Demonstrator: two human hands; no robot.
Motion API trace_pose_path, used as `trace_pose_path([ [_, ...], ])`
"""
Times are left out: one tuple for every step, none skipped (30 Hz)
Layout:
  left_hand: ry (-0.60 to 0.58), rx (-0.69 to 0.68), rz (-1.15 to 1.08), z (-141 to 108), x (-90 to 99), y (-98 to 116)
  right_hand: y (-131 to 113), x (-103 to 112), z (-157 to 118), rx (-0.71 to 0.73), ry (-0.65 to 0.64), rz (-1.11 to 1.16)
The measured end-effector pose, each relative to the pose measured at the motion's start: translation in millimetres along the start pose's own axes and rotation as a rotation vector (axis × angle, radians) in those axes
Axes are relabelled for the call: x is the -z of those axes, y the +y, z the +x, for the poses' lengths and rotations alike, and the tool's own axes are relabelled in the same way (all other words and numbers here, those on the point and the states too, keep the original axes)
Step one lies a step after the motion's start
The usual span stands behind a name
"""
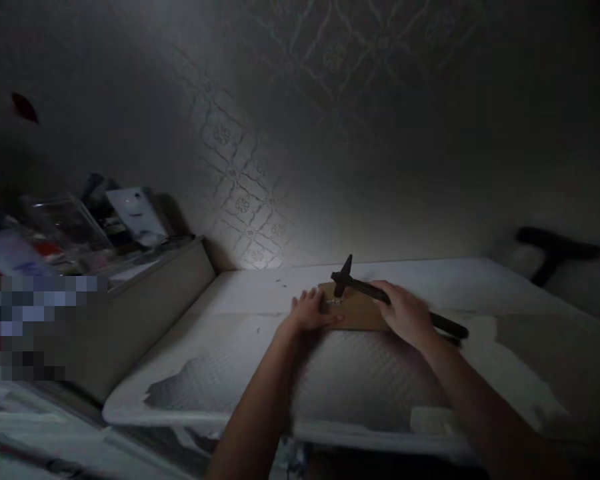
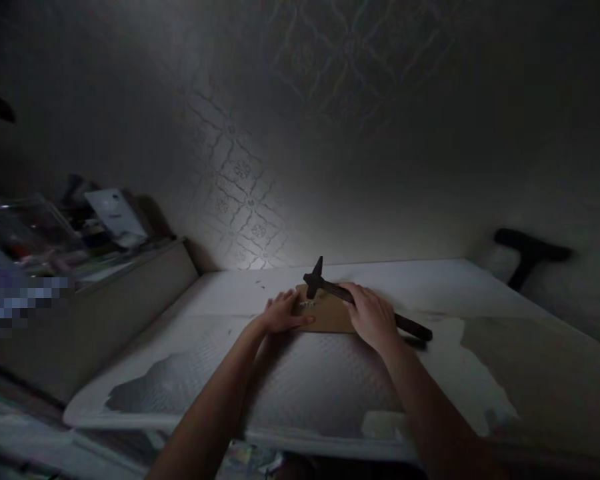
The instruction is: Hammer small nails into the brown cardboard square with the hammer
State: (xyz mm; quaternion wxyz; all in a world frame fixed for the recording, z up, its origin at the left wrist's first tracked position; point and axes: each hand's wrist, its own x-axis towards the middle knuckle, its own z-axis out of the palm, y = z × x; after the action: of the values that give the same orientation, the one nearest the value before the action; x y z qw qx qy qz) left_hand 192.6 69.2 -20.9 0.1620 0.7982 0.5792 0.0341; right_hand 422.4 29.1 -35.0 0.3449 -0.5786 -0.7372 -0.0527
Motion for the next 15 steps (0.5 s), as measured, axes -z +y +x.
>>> trace_pose_path([
  [0.004, 0.000, -0.005, 0.5, -0.6, -0.5, 0.5, -0.5, 0.0, 0.004, -0.006, 0.003],
  [0.006, -0.004, -0.010, 0.9, -1.1, -1.1, 0.9, -0.9, -0.1, 0.008, -0.017, 0.005],
  [0.009, -0.009, -0.015, 1.4, -1.6, -1.7, 1.2, -1.1, -0.2, 0.010, -0.028, 0.005],
  [0.012, -0.010, -0.017, 1.8, -1.9, -2.1, 1.3, -1.2, -0.3, 0.007, -0.034, 0.004],
  [0.013, -0.013, -0.016, 2.1, -2.1, -2.4, 1.2, -1.2, -0.4, -0.001, -0.033, 0.001],
  [0.012, -0.017, -0.012, 2.2, -2.1, -2.6, 1.1, -1.1, -0.5, -0.008, -0.028, -0.002],
  [0.011, -0.020, -0.005, 2.2, -1.9, -2.5, 0.9, -1.1, -0.6, -0.012, -0.020, -0.003],
  [0.010, -0.021, 0.002, 2.0, -1.5, -2.1, 0.8, -1.0, -0.6, -0.012, -0.014, -0.002],
  [0.009, -0.023, 0.007, 1.6, -1.0, -1.6, 0.7, -1.1, -0.6, -0.007, -0.016, -0.002],
  [0.005, -0.022, 0.010, 1.1, -0.3, -1.0, 0.8, -1.2, -0.5, 0.000, -0.023, 0.001],
  [0.001, -0.020, 0.011, 0.5, 0.3, -0.4, 0.9, -1.5, -0.4, 0.007, -0.034, 0.006],
  [-0.002, -0.015, 0.013, 0.0, 0.9, 0.2, 1.3, -1.8, -0.3, 0.013, -0.045, 0.012],
  [-0.005, -0.013, 0.015, -0.4, 1.3, 0.6, 1.7, -2.0, -0.1, 0.014, -0.050, 0.015],
  [-0.008, -0.012, 0.015, -0.7, 1.5, 0.9, 2.1, -2.3, 0.1, 0.010, -0.048, 0.014],
  [-0.008, -0.012, 0.013, -0.8, 1.5, 0.9, 2.4, -2.5, 0.3, 0.003, -0.042, 0.009],
])
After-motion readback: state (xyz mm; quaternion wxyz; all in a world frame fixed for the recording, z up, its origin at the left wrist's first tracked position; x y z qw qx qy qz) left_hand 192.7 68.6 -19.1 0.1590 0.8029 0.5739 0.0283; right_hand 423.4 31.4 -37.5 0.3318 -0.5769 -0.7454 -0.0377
